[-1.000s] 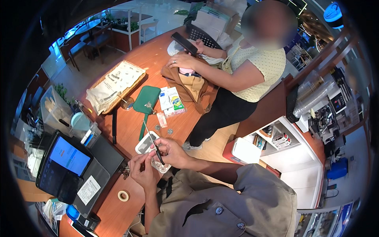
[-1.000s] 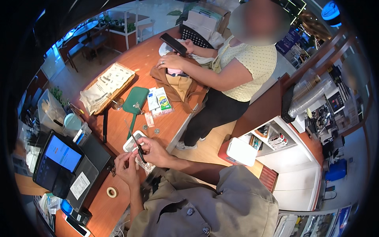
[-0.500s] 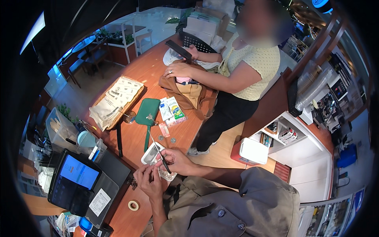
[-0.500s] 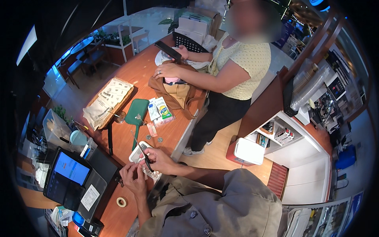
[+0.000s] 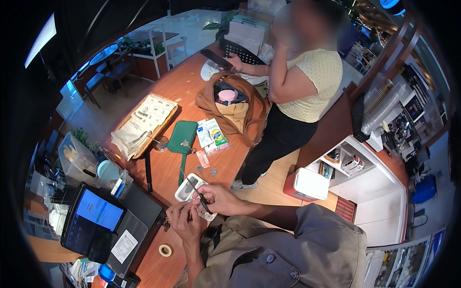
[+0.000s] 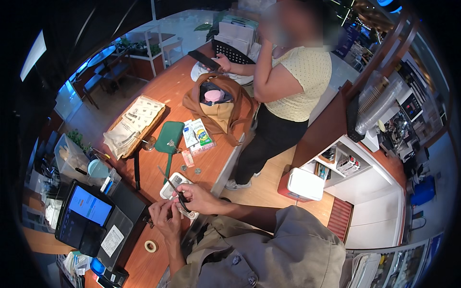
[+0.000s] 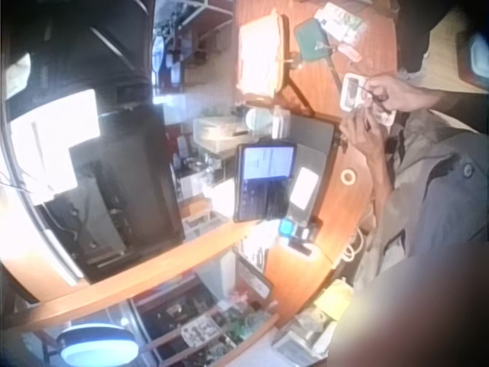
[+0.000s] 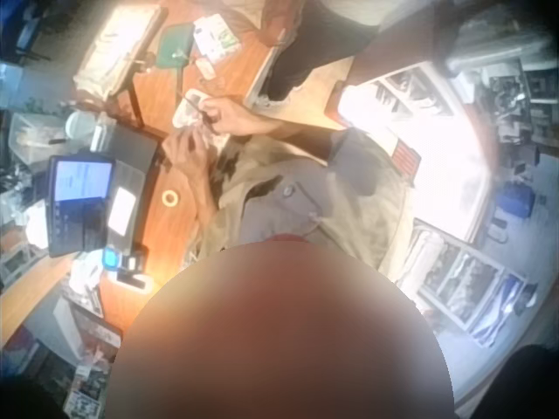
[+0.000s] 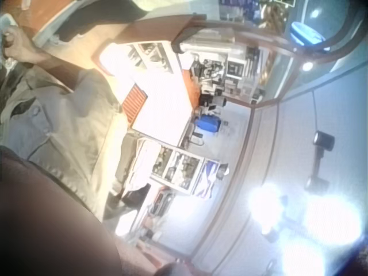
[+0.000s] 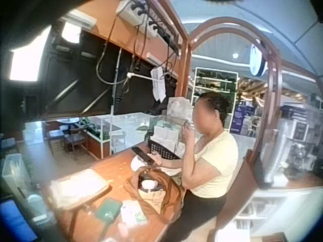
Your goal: The person uses scissors to repeatedly press and pry at the buttons of a white calculator on a wooden counter. They also handle a roll of tape and a tablet nearby. The task appears to be an attempt to fix or adjust the calculator's buttons.
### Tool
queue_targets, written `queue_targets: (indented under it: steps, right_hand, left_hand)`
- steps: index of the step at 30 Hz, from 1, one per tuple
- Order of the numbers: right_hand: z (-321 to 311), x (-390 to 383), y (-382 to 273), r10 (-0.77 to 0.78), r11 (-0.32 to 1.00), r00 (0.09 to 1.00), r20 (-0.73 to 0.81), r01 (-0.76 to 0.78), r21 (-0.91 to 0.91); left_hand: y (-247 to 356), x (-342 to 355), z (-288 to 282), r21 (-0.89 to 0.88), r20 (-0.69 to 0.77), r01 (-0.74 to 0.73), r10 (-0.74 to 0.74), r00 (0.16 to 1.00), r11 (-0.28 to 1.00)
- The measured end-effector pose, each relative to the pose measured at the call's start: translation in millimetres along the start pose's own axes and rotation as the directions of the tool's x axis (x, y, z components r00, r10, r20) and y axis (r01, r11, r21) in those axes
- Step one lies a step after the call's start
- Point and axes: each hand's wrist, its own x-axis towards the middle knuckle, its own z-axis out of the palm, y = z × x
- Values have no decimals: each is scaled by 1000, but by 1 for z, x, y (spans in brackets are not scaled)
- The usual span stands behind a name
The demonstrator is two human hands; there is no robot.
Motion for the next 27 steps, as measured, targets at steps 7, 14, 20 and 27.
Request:
queue_targets:
  steps: [7,14,20,27]
  right_hand:
    - [-4,4,1,-4,994,1000,11,5,-106]
    - [-4,5,2,-12,998,1000,5,13,-64]
    - [1,5,-8,20,982,1000,7,-18,-186]
    - [-2,7,-14,-122,988,992,-21,124,96]
  left_hand:
    - [-3,5,0,18,2,-32,32,999,999]
    - [-4,6,-1,18,4,-40,40,999,999]
    - [-2,9,0,29,5,-8,8,1000,1000]
    - [-4,12,-3,-267,-9,216,-226,974,939]
